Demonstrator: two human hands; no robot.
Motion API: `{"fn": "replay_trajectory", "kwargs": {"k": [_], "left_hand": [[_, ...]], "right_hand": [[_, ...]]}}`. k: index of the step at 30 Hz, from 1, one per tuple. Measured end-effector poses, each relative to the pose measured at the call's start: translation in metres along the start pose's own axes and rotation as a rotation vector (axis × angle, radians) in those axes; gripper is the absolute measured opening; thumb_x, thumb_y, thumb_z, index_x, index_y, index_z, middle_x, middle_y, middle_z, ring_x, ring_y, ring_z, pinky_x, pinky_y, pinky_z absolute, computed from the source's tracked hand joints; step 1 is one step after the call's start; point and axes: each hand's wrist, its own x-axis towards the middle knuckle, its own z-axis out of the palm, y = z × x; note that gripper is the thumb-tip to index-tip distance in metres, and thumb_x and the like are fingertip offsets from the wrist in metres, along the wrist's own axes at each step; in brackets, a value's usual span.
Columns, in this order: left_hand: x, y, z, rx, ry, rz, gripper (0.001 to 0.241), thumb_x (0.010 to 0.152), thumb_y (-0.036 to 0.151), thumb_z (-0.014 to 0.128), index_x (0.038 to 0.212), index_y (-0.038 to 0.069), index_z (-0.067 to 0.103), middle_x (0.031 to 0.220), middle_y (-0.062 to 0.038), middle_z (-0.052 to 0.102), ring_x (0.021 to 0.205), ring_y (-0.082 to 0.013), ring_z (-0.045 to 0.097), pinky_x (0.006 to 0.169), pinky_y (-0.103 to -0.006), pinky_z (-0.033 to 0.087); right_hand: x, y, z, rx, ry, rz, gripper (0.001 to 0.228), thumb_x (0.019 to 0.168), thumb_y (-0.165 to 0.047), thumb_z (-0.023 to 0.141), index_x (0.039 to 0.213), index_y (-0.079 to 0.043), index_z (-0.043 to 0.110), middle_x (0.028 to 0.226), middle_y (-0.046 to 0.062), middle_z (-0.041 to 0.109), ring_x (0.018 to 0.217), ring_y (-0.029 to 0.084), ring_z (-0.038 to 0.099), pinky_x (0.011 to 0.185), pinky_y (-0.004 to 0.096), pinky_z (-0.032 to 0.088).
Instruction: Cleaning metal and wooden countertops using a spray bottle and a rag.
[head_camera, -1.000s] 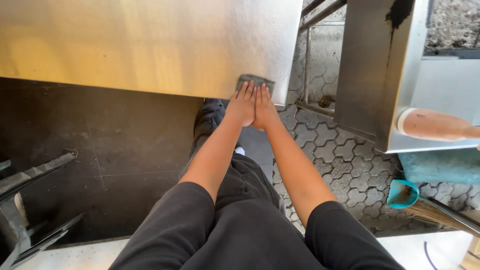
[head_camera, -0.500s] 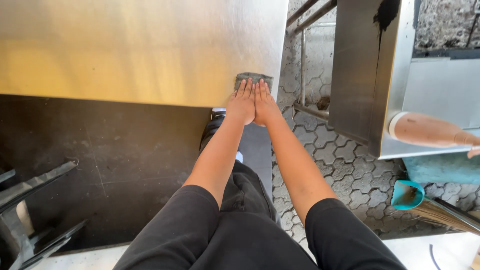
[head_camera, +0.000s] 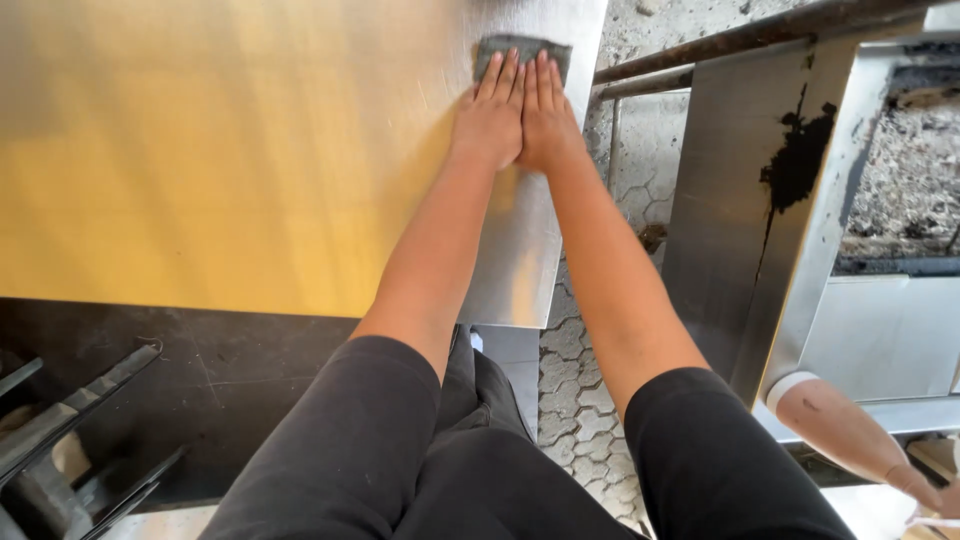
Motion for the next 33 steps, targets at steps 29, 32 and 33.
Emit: {"fn": "replay_trajectory", "kwargs": {"k": [29,32,33], "left_hand": [[-0.283,0.119,0.061,-0.074,-0.321,0.065,0.075,0.096,0.01,0.035,0.166,0.007,0.009,0.174,-0.009,-0.001,0.16,-0.0286,-0.004,0.128,-0.0493,0.018],[-0.336,0.141,0.077,-0.096,-0.375,0.052,0.076,0.095,0.009,0.034,0.166,0.008,0.006,0.174,-0.008,-0.005,0.16,-0.0285,-0.007,0.128,-0.0494,0.016],[-0.347,0.147,0.08,-0.102,-0.417,0.044,0.077,0.094,0.01,0.034,0.166,0.008,0.006,0.174,-0.007,-0.008,0.159,-0.0284,-0.008,0.128,-0.0489,0.017]], "right_hand": [[-0.297,-0.075,0.103,0.14,-0.292,0.194,0.147,0.059,-0.041,0.087,0.165,-0.004,-0.008,0.172,0.016,-0.015,0.159,0.033,-0.011,0.13,0.047,0.019],[-0.355,-0.094,0.121,0.162,-0.306,0.192,0.146,0.06,-0.042,0.086,0.165,-0.004,-0.007,0.172,0.016,-0.014,0.159,0.033,-0.01,0.129,0.047,0.02],[-0.368,-0.098,0.126,0.165,-0.312,0.185,0.146,0.06,-0.043,0.086,0.165,-0.004,-0.007,0.172,0.017,-0.013,0.159,0.033,-0.009,0.129,0.047,0.021]]}}
